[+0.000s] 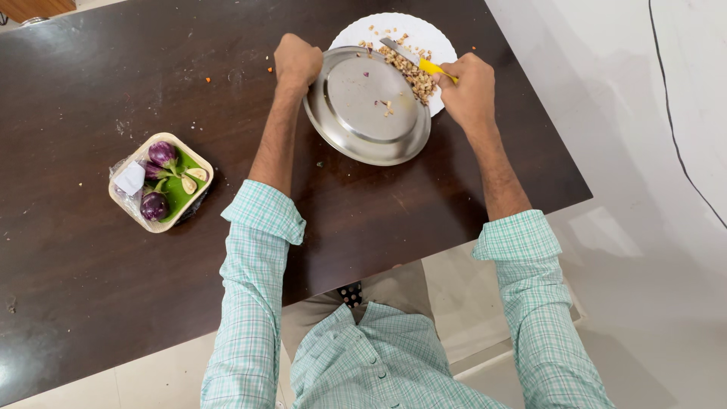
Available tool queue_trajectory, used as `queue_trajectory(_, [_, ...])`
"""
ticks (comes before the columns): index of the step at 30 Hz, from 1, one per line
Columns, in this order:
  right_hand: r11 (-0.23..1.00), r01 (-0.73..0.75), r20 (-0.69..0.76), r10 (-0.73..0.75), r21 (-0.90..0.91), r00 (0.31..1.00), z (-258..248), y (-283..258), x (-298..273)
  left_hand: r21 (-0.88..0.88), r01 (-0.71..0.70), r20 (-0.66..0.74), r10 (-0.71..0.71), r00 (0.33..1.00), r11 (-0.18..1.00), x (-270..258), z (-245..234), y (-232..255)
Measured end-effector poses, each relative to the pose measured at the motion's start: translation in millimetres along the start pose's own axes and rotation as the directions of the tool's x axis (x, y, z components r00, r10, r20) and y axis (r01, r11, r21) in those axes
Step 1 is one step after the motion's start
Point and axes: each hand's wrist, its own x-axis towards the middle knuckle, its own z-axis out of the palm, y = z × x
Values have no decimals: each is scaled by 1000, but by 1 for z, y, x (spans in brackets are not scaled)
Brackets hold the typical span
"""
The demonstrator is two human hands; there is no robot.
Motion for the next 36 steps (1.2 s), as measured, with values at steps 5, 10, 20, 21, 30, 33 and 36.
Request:
queue_trajectory(5, [981,-87,52,79,173,996,8,-19,9,31,-100,-109,103,989,995,6,-7,10])
queue_trajectory(10, [979,-34,91,16,203,996,20,-24,16,33,-143,-122,146,982,989,6,-12,22])
queue_trajectory(20, [935,-189,25,191,301,981,11,-53,17,51,-176,-224,183,957,983,-10,-19,44])
queue_trajectory(21, [892,-255,102,234,373,967,11,-56,17,50,-178,-224,185,957,983,-12,-19,46])
queue_trajectory(30, [985,-122,-96,134,120,986,11,-23,-15,35,-170,-212,173,962,985,-14,-32,43])
queue_trajectory(33, [970,-207,-129,223,129,966,7,-21,-26,25,-162,-267,163,950,987,-6,-32,35])
queue_trajectory(36, [947,-178,-151,224,268,963,6,-28,-32,13,-146,-260,144,955,989,-1,-30,28])
